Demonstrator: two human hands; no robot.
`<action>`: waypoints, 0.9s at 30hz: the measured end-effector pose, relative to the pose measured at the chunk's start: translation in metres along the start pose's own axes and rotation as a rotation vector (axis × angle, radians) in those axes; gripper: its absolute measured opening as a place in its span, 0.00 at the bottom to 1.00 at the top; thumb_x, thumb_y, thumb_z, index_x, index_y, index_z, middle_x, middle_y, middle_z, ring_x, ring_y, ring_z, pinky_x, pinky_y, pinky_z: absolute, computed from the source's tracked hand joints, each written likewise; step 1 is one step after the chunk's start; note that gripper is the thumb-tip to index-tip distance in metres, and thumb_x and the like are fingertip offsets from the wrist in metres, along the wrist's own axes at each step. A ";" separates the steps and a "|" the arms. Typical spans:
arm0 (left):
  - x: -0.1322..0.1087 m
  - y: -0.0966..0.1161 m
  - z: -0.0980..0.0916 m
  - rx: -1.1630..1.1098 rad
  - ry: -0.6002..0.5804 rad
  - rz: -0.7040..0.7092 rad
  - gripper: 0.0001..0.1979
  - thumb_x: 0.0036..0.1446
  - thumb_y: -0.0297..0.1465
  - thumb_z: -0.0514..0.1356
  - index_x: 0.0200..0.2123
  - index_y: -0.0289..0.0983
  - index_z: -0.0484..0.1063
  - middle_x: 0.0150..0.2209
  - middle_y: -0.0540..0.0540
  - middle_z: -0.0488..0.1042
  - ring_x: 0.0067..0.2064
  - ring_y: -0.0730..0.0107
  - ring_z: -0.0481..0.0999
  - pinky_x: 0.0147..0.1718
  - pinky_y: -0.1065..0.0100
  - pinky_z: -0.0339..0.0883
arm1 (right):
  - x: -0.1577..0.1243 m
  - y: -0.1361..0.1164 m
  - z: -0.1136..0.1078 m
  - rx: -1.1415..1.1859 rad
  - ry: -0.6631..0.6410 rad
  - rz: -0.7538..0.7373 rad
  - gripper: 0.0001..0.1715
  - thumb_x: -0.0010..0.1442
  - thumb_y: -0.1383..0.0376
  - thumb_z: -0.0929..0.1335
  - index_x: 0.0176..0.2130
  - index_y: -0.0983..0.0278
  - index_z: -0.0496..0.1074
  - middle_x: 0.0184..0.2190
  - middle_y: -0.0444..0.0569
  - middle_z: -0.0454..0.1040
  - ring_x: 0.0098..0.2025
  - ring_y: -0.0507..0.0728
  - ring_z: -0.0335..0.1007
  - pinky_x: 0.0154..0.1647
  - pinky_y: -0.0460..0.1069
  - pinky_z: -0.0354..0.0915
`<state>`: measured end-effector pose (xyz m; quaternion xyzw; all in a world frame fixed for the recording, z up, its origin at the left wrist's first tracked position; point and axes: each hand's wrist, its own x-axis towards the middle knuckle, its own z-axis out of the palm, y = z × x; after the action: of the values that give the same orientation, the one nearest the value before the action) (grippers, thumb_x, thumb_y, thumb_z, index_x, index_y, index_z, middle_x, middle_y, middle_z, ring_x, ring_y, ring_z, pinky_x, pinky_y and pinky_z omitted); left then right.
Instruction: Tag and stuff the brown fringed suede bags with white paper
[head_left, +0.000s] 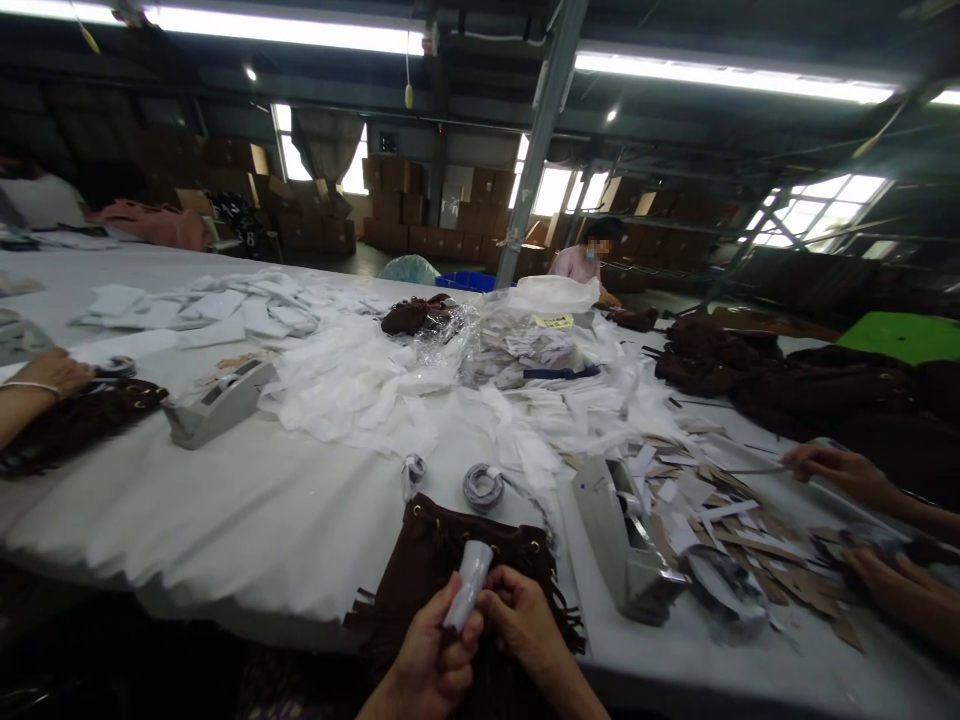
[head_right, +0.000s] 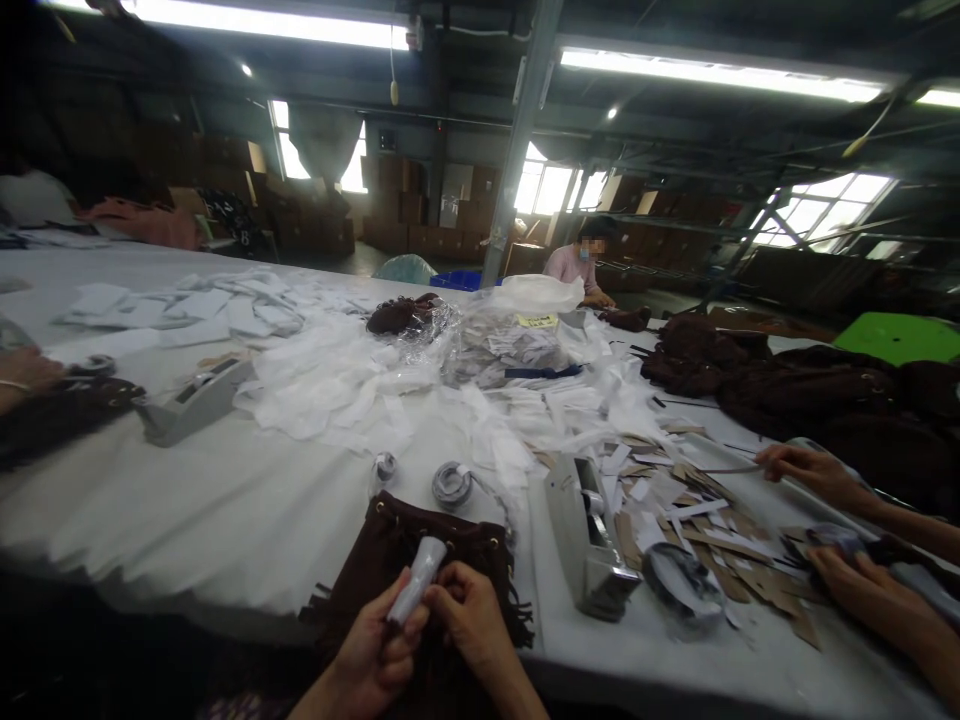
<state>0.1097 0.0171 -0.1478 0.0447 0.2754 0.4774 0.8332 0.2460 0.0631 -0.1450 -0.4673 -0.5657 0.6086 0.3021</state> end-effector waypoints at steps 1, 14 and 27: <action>0.000 0.001 -0.002 -0.026 -0.038 -0.026 0.22 0.48 0.48 0.65 0.29 0.34 0.65 0.16 0.57 0.61 0.12 0.90 0.39 0.09 0.79 0.32 | 0.000 -0.001 -0.001 -0.001 -0.010 -0.005 0.24 0.49 0.46 0.71 0.30 0.64 0.66 0.17 0.39 0.67 0.14 0.46 0.54 0.13 0.41 0.51; -0.025 0.010 0.008 0.459 -0.125 0.045 0.35 0.51 0.47 0.64 0.56 0.43 0.52 0.29 0.49 0.74 0.14 0.83 0.57 0.11 0.79 0.47 | -0.013 -0.023 -0.013 -0.238 0.129 -0.138 0.21 0.59 0.52 0.65 0.36 0.67 0.75 0.22 0.45 0.72 0.21 0.52 0.65 0.22 0.45 0.60; -0.020 0.104 0.010 1.501 0.417 0.847 0.18 0.58 0.39 0.55 0.49 0.40 0.70 0.50 0.43 0.73 0.53 0.59 0.70 0.54 0.59 0.61 | 0.103 -0.057 -0.080 -0.940 0.408 -0.050 0.23 0.62 0.57 0.62 0.48 0.69 0.72 0.46 0.59 0.76 0.48 0.60 0.72 0.47 0.49 0.62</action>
<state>0.0272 0.0585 -0.0958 0.5896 0.6225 0.4379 0.2704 0.2701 0.1980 -0.1072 -0.6483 -0.7186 0.1776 0.1781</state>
